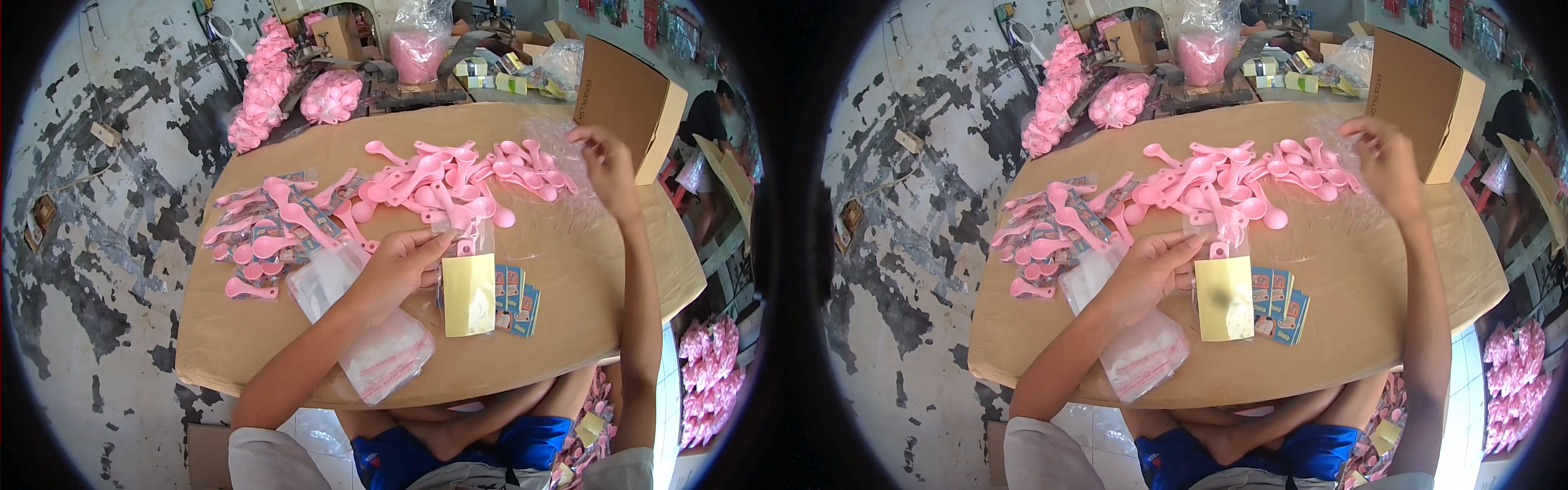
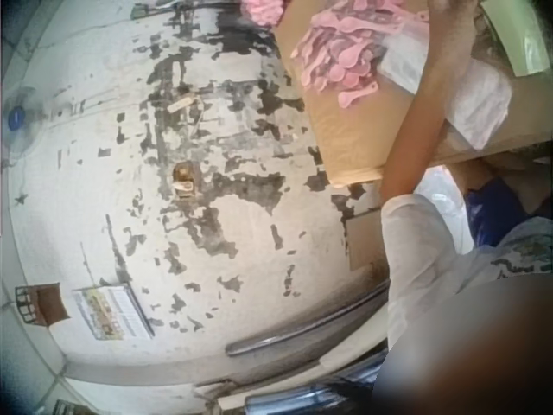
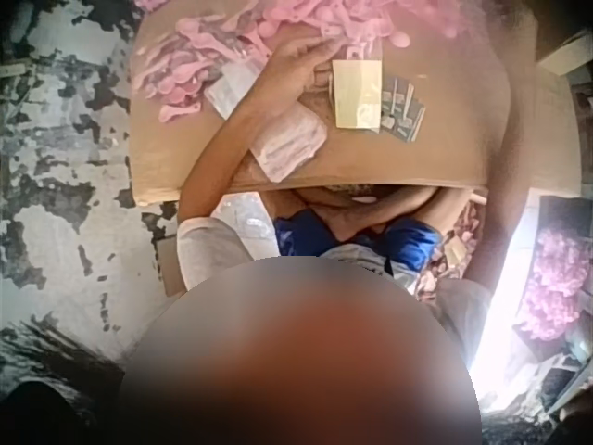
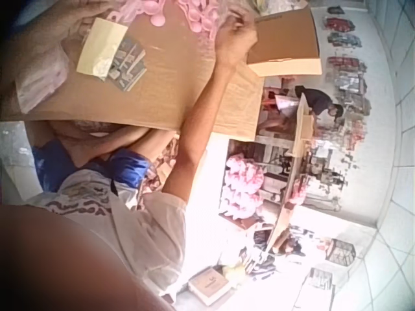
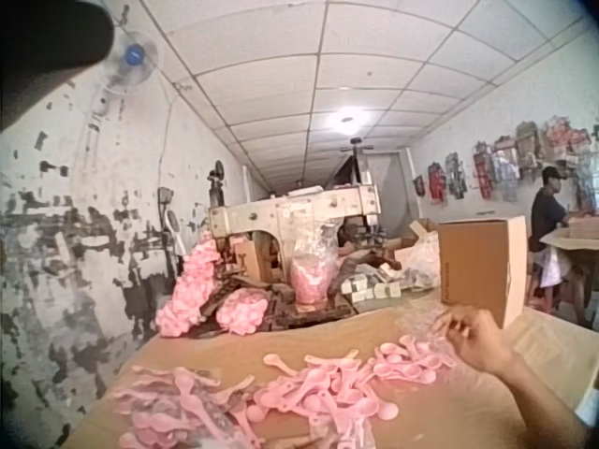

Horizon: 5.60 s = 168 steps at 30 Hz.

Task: The person places a small sticker onto a pink plastic spoon and then slides the spoon and an additional sticker into a clear plastic bag.

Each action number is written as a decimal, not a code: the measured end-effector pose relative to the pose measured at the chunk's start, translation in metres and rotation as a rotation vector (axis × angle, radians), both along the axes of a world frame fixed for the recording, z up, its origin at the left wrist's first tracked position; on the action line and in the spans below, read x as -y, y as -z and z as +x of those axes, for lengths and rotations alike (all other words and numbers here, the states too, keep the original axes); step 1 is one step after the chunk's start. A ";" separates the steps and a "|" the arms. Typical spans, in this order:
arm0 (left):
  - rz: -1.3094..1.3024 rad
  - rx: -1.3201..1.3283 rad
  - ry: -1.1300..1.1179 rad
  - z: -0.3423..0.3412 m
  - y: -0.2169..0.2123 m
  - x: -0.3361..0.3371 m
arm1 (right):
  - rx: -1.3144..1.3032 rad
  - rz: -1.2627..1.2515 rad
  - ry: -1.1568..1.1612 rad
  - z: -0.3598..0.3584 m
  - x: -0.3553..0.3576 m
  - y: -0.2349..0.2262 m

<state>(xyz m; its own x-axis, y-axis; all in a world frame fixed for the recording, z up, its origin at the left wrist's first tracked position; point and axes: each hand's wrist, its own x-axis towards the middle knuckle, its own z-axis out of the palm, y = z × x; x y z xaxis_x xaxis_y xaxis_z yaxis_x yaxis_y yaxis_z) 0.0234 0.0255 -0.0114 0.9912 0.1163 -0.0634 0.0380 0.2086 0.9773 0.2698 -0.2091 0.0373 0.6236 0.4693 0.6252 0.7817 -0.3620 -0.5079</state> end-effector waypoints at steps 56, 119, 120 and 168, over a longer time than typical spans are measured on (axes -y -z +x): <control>1.037 0.263 -0.138 -0.080 -0.087 -0.102 | -0.264 -0.506 -0.631 -0.182 -0.130 0.040; -0.022 0.429 -0.526 -0.018 -0.028 -0.022 | -0.551 0.100 -0.635 -0.131 -0.089 0.020; -0.015 0.415 -0.500 -0.018 -0.027 -0.022 | -0.523 0.071 -0.618 -0.131 -0.088 0.021; -0.002 0.687 -0.283 -0.024 -0.032 -0.081 | -0.438 -0.379 -0.618 -0.119 -0.127 0.024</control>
